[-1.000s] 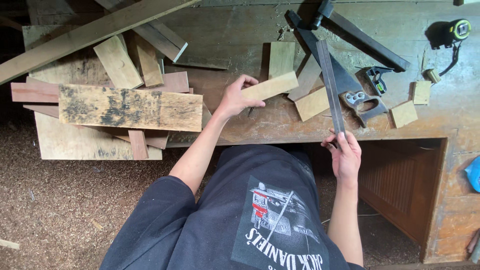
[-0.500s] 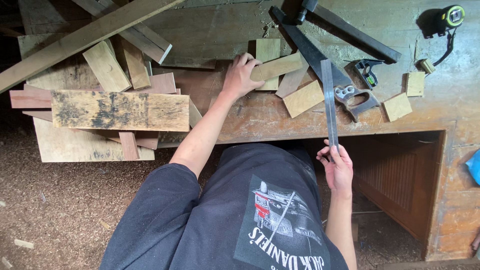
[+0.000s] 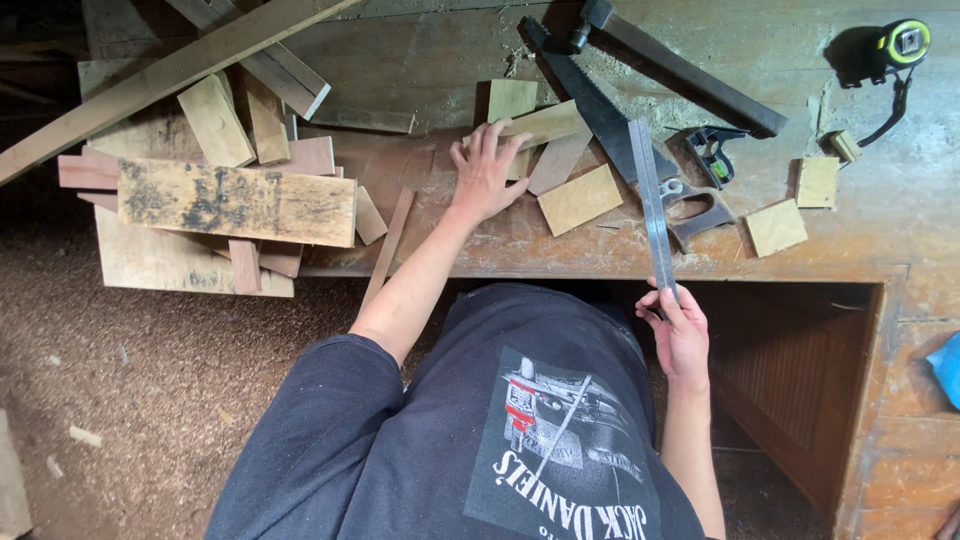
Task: The person measures small wooden pieces on a workbench using a metal ruler. They repeatedly pick up pieces, align the ruler, and mark or adjust positions. The person handles multiple wood pieces one at a time without cutting or assembling them.
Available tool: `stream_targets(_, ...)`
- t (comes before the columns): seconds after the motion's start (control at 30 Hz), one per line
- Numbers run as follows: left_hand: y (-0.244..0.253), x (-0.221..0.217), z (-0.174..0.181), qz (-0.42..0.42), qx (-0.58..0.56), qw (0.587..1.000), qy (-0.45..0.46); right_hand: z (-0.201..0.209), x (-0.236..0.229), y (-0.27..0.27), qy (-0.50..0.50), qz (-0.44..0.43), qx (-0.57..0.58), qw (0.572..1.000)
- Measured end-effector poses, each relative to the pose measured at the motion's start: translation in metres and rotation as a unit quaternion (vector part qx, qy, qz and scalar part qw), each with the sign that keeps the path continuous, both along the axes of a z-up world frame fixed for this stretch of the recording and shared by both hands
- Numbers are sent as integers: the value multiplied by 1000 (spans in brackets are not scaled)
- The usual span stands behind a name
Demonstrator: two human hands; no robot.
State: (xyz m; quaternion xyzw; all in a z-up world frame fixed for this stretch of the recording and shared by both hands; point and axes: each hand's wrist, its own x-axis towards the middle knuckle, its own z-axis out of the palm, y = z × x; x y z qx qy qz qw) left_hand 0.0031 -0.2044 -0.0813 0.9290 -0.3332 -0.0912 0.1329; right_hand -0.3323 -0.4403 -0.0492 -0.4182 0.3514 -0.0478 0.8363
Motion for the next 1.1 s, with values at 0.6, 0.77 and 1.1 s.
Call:
stream_targets(0.6,-70,-103,16,22,58,998,-20,-11,23,-70,-34,139,42,989)
stream_targets(0.77,-61,-123,13,36,73,997,8,-18,26,-83,-20,170,39,984)
stream_targets(1.1,-20,-58,13,177,1,984,-15,-17,48,-90,-13,227,6,974)
